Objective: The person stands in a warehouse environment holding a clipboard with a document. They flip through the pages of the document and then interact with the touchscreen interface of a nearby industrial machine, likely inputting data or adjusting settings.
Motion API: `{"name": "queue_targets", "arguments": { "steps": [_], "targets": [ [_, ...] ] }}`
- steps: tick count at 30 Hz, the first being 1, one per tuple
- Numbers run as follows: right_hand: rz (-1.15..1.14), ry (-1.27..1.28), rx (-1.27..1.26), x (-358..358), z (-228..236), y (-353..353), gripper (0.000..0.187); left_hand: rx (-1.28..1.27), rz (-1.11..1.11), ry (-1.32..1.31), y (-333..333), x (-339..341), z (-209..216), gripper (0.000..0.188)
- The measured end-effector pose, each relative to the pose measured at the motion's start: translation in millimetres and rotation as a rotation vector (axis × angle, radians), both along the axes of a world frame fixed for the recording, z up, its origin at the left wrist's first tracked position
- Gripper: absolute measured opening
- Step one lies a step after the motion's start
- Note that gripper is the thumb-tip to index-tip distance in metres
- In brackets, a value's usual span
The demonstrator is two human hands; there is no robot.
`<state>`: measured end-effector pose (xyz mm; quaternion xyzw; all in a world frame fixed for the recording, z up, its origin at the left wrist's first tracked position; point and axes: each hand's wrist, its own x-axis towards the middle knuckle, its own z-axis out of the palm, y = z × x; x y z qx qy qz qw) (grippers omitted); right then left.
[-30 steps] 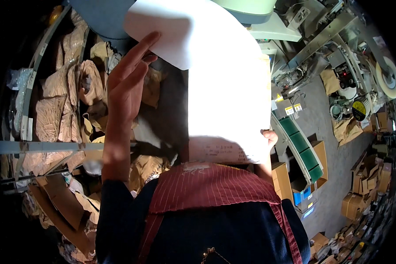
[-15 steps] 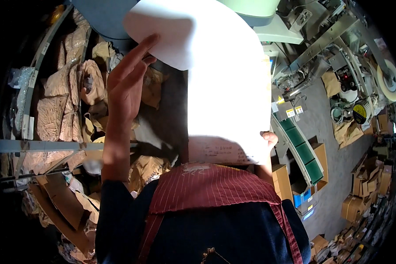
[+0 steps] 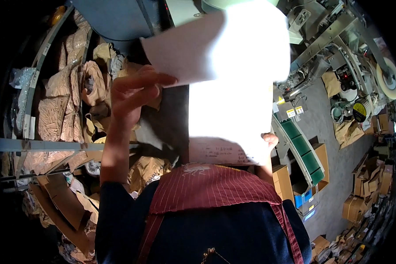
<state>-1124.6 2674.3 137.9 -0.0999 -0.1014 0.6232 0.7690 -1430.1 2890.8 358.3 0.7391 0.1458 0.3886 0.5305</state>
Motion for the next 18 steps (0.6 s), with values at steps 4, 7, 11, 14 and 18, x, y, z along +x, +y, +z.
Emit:
{"name": "queue_targets", "arguments": {
  "steps": [4, 7, 11, 14, 18],
  "targets": [
    [-0.025, -0.046, -0.065, -1, 9, 2, 0.080, 0.013, -0.112, 0.000, -9, 7, 0, 0.026],
    [-0.014, -0.043, -0.059, 2, 9, 6, 0.080, 0.188, -0.126, 0.066, -6, 9, -1, 0.030],
    [0.012, -0.037, -0.066, 0, 10, 7, 0.081, 0.225, -0.093, 0.100, -17, 11, 4, 0.029],
    [0.014, -0.041, -0.067, -2, 13, 5, 0.081, 0.178, -0.203, 0.127, -12, 8, 7, 0.023],
    [0.025, -0.045, -0.072, -4, 10, -2, 0.082, 0.435, -0.278, 0.143, -19, 15, -3, 0.014]
  ]
}}
